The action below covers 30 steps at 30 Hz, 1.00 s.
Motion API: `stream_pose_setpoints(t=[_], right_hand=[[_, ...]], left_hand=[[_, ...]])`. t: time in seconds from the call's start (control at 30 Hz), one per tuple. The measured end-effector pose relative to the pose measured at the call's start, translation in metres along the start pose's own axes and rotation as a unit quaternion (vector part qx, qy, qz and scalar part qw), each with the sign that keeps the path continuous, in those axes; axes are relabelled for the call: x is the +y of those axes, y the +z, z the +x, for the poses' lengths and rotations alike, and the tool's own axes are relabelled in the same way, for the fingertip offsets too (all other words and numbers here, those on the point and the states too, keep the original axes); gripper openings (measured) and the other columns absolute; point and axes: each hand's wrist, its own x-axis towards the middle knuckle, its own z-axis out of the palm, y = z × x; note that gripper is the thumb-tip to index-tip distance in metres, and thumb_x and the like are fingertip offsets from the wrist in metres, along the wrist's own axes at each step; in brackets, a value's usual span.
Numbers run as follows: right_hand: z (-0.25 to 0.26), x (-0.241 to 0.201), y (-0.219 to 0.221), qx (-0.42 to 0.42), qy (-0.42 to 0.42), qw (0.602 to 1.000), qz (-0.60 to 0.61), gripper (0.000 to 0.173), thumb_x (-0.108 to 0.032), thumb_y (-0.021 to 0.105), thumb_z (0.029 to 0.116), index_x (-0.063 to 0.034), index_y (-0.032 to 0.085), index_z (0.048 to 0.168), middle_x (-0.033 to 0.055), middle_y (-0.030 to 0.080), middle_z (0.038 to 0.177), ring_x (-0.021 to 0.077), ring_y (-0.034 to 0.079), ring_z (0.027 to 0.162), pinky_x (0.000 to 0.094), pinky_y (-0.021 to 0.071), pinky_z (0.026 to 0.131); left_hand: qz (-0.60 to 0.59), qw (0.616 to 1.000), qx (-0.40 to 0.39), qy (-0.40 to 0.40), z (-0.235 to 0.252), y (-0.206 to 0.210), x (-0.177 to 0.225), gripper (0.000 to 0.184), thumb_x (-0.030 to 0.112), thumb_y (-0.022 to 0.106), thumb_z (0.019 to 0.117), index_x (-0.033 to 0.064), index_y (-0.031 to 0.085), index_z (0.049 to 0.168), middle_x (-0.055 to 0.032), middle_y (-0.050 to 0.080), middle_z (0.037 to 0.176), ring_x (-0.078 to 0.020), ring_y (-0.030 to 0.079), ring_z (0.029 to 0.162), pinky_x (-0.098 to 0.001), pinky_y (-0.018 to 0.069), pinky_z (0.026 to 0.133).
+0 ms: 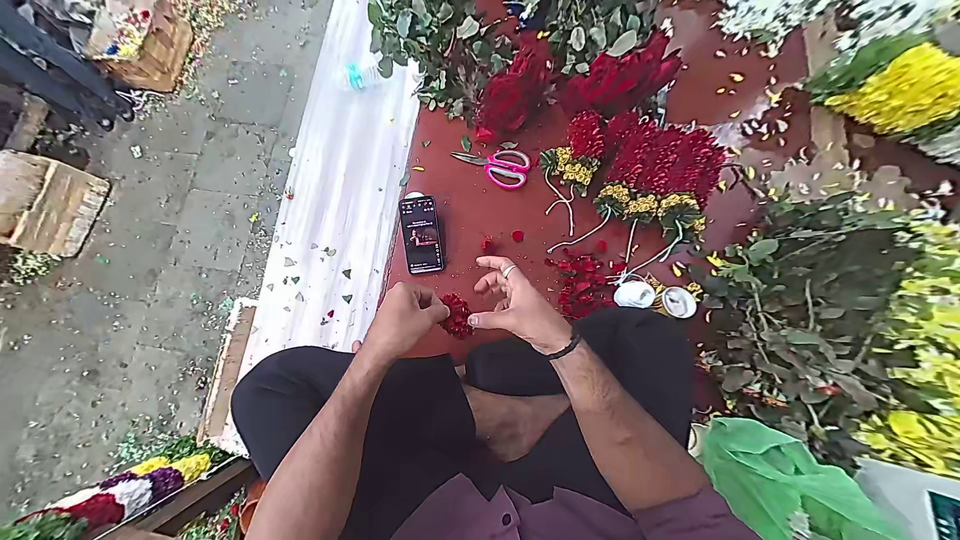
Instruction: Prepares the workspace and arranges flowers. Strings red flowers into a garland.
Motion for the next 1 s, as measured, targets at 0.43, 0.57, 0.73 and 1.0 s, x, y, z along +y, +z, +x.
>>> stream_pose_setpoints(t=[0.43,0.57,0.73,1.0], right_hand=[[0.01,0.007,-0.014,-0.116,-0.121,0.985,-0.047,0.009,-0.016,0.077,0.0899,-0.0079,0.079,0.088,0.0,0.072,0.081,0.0083,0.066,0.072,0.0279,0.0577,0.068],[-0.004,-0.005,0.003,-0.16,-0.168,0.973,0.009,0.011,-0.016,0.076,0.0909,-0.0059,0.08,0.091,0.0007,0.072,0.084,0.0063,0.067,0.078,0.024,0.0577,0.072],[0.007,-0.006,0.002,-0.13,-0.194,0.968,0.095,0.006,-0.005,0.076,0.0904,0.0003,0.078,0.093,0.0059,0.072,0.084,0.011,0.067,0.074,0.0278,0.0598,0.069],[0.0,0.003,0.02,-0.249,-0.14,0.936,0.205,0.012,-0.009,0.068,0.0965,-0.002,0.078,0.098,-0.0015,0.071,0.074,-0.0015,0.054,0.055,0.0168,0.0443,0.051]], left_hand=[[0.004,0.995,0.052,-0.084,0.0,-0.019,-0.007,0.032,0.026,0.068,0.0954,0.0106,0.064,0.068,-0.0017,0.056,0.059,-0.0134,0.048,0.051,-0.0362,0.0398,0.051],[0.147,0.983,0.057,-0.093,-0.006,-0.016,0.004,0.024,0.032,0.068,0.0903,0.0132,0.069,0.075,-0.0041,0.064,0.065,-0.0231,0.063,0.063,-0.0537,0.051,0.06],[0.152,0.957,-0.216,0.121,-0.031,-0.015,0.04,0.018,0.029,0.068,0.0948,0.0135,0.074,0.087,0.0014,0.067,0.075,-0.0127,0.063,0.068,-0.0414,0.0542,0.064],[0.007,0.982,0.116,0.149,-0.017,-0.009,0.025,0.014,0.023,0.065,0.0986,0.0136,0.071,0.091,0.0031,0.063,0.069,-0.0098,0.058,0.057,-0.0327,0.0513,0.051]])
